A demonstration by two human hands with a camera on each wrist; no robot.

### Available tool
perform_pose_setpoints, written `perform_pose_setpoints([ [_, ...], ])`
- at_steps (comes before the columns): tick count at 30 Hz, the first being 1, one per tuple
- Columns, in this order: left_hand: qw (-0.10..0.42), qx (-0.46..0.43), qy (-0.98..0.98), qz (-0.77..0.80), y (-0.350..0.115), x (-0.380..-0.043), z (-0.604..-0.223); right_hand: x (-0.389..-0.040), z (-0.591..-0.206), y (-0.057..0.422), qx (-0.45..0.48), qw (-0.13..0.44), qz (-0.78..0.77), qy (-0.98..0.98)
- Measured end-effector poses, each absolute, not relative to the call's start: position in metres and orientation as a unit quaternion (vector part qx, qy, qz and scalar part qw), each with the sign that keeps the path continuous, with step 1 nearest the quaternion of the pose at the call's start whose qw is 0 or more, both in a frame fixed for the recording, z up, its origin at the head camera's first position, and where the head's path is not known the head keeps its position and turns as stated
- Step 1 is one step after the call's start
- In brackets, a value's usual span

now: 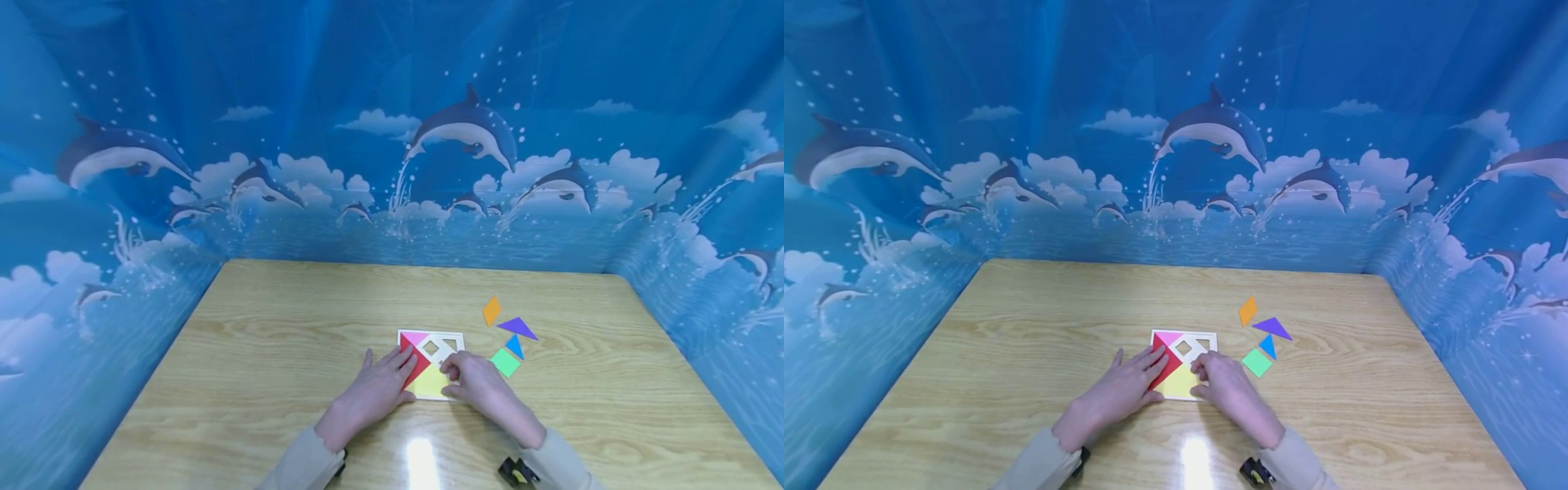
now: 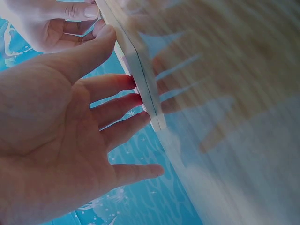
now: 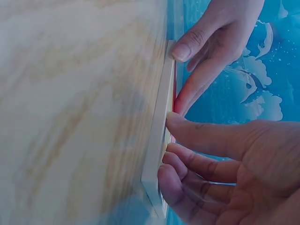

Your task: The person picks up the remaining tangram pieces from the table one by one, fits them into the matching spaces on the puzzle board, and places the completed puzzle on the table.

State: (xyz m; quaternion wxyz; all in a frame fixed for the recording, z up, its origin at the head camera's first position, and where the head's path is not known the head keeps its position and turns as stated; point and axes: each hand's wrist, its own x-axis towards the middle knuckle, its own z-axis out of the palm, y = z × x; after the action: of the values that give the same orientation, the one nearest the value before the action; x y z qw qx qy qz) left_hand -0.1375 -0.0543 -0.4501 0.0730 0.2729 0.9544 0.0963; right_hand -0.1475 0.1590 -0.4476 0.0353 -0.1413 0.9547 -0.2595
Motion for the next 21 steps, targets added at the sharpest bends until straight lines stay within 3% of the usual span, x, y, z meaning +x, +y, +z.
perform_pose_setpoints([
  [21, 0.079, 0.271, 0.954, 0.103, -0.055, -0.138, -0.451, -0.168, -0.446, 0.182, -0.145, -0.075, -0.248, 0.955],
])
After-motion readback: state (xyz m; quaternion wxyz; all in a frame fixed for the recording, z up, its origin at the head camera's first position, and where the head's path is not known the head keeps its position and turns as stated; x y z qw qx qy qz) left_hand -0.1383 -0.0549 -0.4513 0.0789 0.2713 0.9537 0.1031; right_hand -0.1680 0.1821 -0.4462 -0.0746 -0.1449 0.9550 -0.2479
